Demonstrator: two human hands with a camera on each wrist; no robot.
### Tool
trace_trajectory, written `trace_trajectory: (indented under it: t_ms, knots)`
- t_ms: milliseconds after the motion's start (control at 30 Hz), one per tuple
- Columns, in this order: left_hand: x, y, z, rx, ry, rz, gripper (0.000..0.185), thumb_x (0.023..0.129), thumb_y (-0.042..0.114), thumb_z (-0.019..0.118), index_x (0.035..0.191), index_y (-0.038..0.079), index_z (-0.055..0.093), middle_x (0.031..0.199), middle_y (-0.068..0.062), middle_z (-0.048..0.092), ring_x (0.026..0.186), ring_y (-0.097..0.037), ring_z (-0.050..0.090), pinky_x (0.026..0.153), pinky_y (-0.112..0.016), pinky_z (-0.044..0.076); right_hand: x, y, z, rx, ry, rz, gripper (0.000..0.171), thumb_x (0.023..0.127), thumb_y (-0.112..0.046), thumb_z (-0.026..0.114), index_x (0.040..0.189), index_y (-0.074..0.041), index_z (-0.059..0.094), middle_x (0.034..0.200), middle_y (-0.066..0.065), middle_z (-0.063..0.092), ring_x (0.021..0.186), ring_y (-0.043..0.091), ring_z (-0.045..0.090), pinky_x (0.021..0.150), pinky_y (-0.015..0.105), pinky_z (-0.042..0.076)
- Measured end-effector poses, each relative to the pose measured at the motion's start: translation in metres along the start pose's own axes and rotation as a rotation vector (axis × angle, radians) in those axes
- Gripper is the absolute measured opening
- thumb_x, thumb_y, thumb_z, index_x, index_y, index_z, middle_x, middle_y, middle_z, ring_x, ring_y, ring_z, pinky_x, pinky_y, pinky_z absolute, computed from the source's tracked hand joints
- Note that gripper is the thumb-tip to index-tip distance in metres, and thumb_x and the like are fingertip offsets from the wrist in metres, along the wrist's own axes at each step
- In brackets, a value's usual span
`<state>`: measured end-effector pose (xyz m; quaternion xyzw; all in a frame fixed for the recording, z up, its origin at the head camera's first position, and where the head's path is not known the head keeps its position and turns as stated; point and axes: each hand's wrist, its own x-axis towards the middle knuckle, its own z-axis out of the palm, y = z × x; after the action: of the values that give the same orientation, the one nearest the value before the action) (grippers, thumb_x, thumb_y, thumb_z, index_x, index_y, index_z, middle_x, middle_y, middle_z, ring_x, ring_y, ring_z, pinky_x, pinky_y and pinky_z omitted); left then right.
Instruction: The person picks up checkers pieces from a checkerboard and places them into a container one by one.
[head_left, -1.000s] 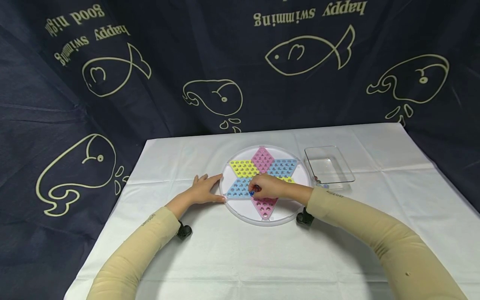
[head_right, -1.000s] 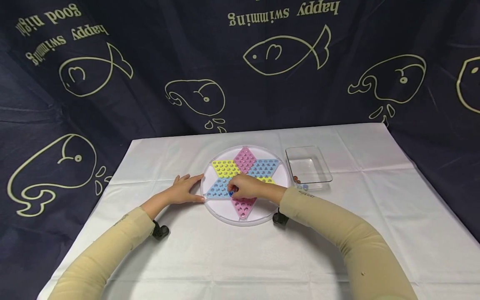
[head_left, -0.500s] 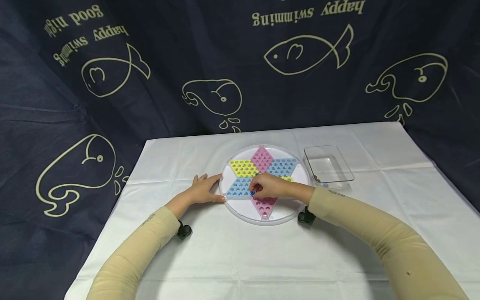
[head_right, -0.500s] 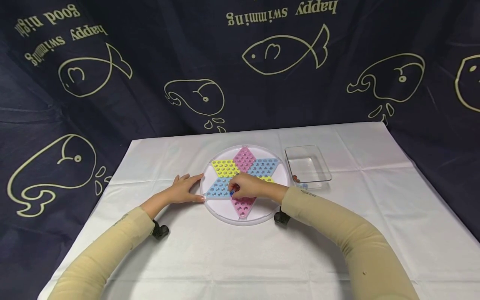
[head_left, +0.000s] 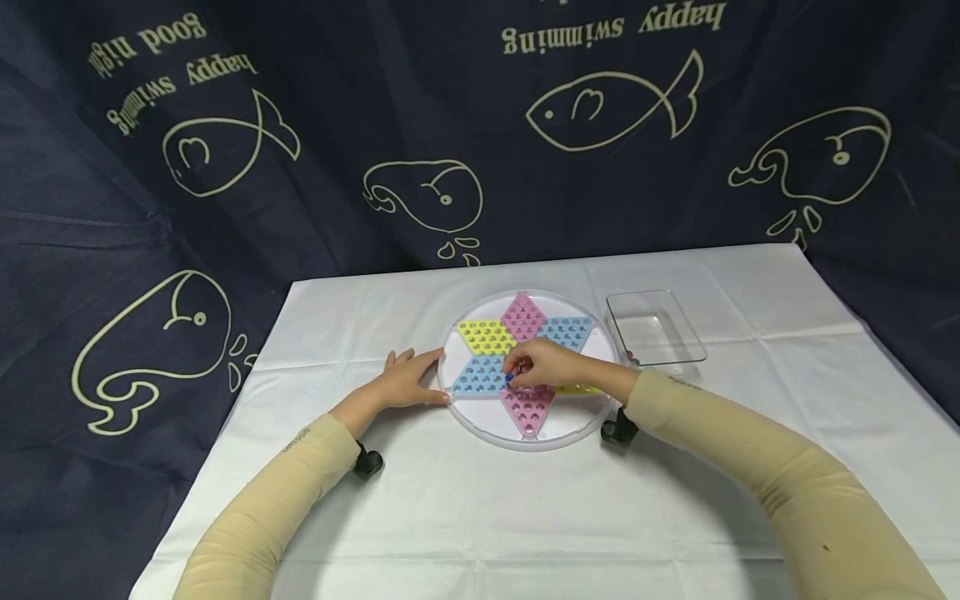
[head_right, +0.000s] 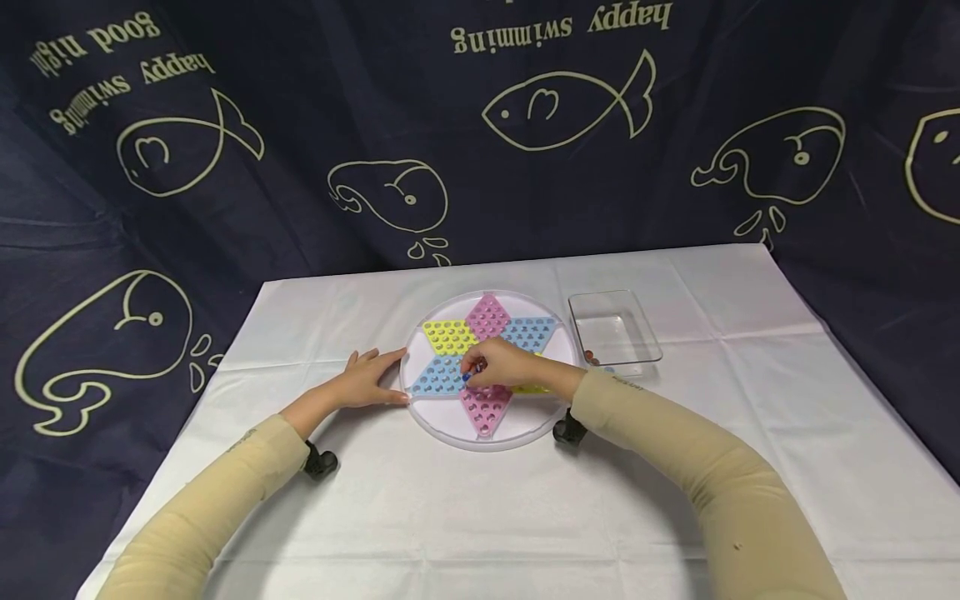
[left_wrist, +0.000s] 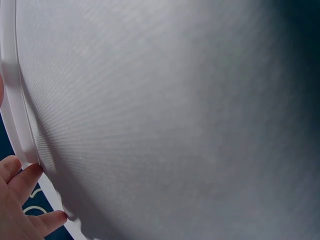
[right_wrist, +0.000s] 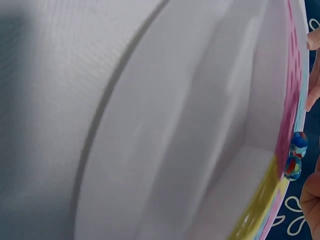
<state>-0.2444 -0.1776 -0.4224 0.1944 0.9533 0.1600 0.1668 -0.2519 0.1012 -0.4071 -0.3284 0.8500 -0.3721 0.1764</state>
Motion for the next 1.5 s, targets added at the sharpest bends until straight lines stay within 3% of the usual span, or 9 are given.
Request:
trace_trajectory:
  t_ms: [400,933,1500]
  knots:
    - [-0.001,0.0,0.0,-0.009,0.004,0.004,0.091,0.075,0.053,0.067,0.145,0.01,0.027,0.147,-0.013,0.03,0.135,-0.046,0.015,0.108,-0.061,0.0,-0.008,-0.003,-0.019,0.064,0.033,0.032,0.017,0.08,-0.007,0.066,0.095,0.001,0.065,0.075,0.006,0.061,0.053,0.008,0.041,0.048,0.016,0.034]
    - [-0.002,0.002,0.0,-0.008,0.012,0.009,0.091,0.076,0.051,0.068,0.145,0.009,0.027,0.147,-0.013,0.03,0.135,-0.046,0.015,0.107,-0.061,0.0,-0.015,0.001,-0.045,0.046,0.111,0.07,0.02,0.079,-0.01,0.066,0.097,-0.001,0.066,0.064,0.001,0.054,0.055,0.01,0.04,0.051,0.021,0.035]
    - [-0.002,0.001,0.0,-0.004,0.017,0.018,0.09,0.076,0.051,0.068,0.144,0.009,0.027,0.147,-0.014,0.03,0.134,-0.047,0.016,0.107,-0.062,0.0,-0.031,0.004,-0.07,0.054,0.175,0.135,0.024,0.082,-0.012,0.066,0.103,-0.001,0.065,0.072,0.006,0.056,0.06,0.013,0.043,0.051,0.021,0.037]
